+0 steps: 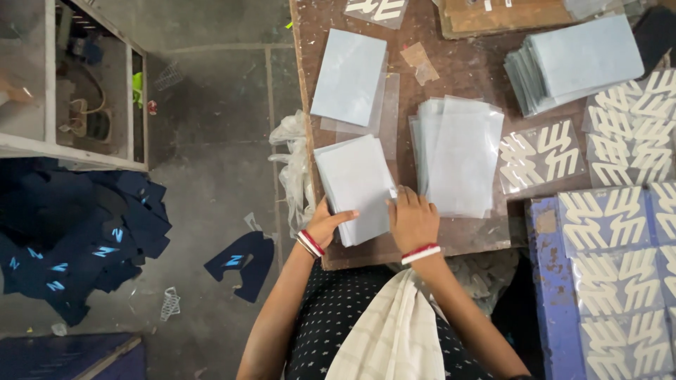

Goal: The person organizes and packs printed materials by hand at a table. They pick up stacks of printed sheets, align them, and place them into clear plastic sleeves one at a time, continuing until a large number of sheets have been sleeved and stacked.

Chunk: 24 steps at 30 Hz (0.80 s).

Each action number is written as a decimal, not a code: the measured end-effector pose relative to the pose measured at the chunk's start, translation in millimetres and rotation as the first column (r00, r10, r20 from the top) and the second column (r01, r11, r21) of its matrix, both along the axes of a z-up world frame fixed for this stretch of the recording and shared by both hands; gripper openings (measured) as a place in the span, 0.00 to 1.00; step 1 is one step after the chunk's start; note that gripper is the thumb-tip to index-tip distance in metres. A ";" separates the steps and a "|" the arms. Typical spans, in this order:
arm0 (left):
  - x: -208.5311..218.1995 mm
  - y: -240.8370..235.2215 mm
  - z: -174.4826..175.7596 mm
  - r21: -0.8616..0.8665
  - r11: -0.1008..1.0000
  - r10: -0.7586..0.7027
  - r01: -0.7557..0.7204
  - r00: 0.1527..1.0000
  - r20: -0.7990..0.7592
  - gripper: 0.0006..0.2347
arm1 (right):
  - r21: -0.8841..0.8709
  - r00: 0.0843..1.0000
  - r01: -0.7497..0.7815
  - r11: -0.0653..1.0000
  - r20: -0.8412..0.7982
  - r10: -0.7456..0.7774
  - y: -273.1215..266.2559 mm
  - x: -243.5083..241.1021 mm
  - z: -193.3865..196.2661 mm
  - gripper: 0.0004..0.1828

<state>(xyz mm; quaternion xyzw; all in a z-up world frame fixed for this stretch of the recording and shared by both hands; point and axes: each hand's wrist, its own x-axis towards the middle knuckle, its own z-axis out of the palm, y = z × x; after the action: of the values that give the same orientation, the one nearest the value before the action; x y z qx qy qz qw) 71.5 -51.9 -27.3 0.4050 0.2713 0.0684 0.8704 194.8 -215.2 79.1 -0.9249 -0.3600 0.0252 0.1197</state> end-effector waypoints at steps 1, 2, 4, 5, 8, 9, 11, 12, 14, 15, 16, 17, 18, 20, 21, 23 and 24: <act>0.5 0.1 -0.2 -0.015 1.000 -0.004 0.004 1.000 0.008 0.29 | 0.097 0.994 -0.049 0.994 0.104 0.038 -1.6 -5.0 3.4 0.18; 2.1 0.7 8.2 -0.017 1.000 -0.008 0.008 1.000 0.009 0.29 | 0.096 0.994 -0.045 0.994 0.105 0.035 -9.4 0.2 -3.3 0.18; 3.5 1.2 25.1 0.024 0.999 -0.026 0.027 0.999 -0.039 0.29 | 0.407 0.999 -0.008 0.913 0.042 -0.010 -24.9 10.1 -16.7 0.11; 2.7 0.2 20.6 0.021 1.000 -0.023 0.024 0.999 -0.034 0.29 | 0.404 0.999 -0.013 0.914 0.047 -0.007 -37.2 29.1 -4.5 0.11; 4.9 0.4 7.3 0.013 1.000 -0.004 0.005 1.000 -0.014 0.30 | 0.550 0.785 0.559 0.621 -0.593 -0.181 -68.3 83.9 25.0 0.12; 3.4 0.7 1.0 -0.002 1.000 -0.009 0.009 1.000 -0.027 0.31 | 0.493 0.763 0.598 0.632 -0.592 -0.260 -75.9 97.2 26.8 0.12; 0.4 1.4 -5.6 -0.019 1.000 -0.016 0.015 0.999 -0.044 0.31 | 0.432 0.735 0.639 0.637 -0.586 -0.340 -79.2 103.9 31.8 0.12; -0.9 1.8 -5.8 -0.015 1.000 -0.022 0.021 0.999 -0.037 0.31 | 0.325 0.905 0.424 0.845 -0.199 -0.377 -74.5 97.5 35.0 0.15; 0.1 0.3 -6.6 -0.013 1.000 -0.023 0.023 0.999 -0.027 0.30 | 0.091 0.948 0.231 0.969 0.204 -0.246 -58.5 75.5 23.5 0.20; 0.0 0.2 -6.6 -0.014 1.000 -0.021 0.020 1.000 -0.022 0.30 | 0.109 0.992 0.119 0.987 0.028 -0.123 -47.2 56.2 8.1 0.15; -0.1 0.2 -6.3 -0.015 1.000 -0.019 0.018 1.000 -0.017 0.30 | 0.149 0.989 0.009 0.989 -0.144 0.013 -35.8 37.0 -6.9 0.12; 2.8 1.0 2.0 -0.012 1.000 -0.020 0.020 1.000 -0.013 0.30 | 0.152 0.990 0.010 0.988 -0.140 0.011 -25.5 25.2 -14.5 0.12; 5.2 2.1 10.2 -0.012 1.000 -0.020 0.020 0.999 -0.031 0.30 | 0.078 0.992 0.024 0.997 -0.125 -0.014 -14.7 13.1 -22.3 0.17; 4.6 -1.0 14.5 -0.018 1.000 -0.005 0.004 0.998 -0.056 0.30 | -0.001 0.993 0.024 1.000 -0.116 -0.024 -3.8 -3.1 -21.9 0.24; 3.6 -1.8 11.5 -0.001 1.000 0.004 -0.004 0.999 -0.039 0.29 | 0.052 0.997 0.060 0.997 -0.042 -0.058 -1.9 -6.9 -13.4 0.24; 2.7 -1.4 13.3 0.018 1.000 0.013 -0.013 1.000 -0.023 0.29 | 0.110 0.995 0.092 0.990 0.027 -0.096 -1.3 -10.0 0.1 0.23; 2.9 -0.3 18.1 0.007 1.000 0.002 -0.002 0.999 -0.051 0.29 | 0.195 0.989 0.001 0.981 0.145 -0.030 -2.6 -9.2 5.1 0.17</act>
<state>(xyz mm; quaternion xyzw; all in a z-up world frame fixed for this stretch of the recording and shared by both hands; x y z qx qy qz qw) 74.4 -52.1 -9.2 0.4093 0.2939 0.0599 0.8617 185.6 -217.8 84.2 -0.9108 -0.3615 -0.0793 0.1830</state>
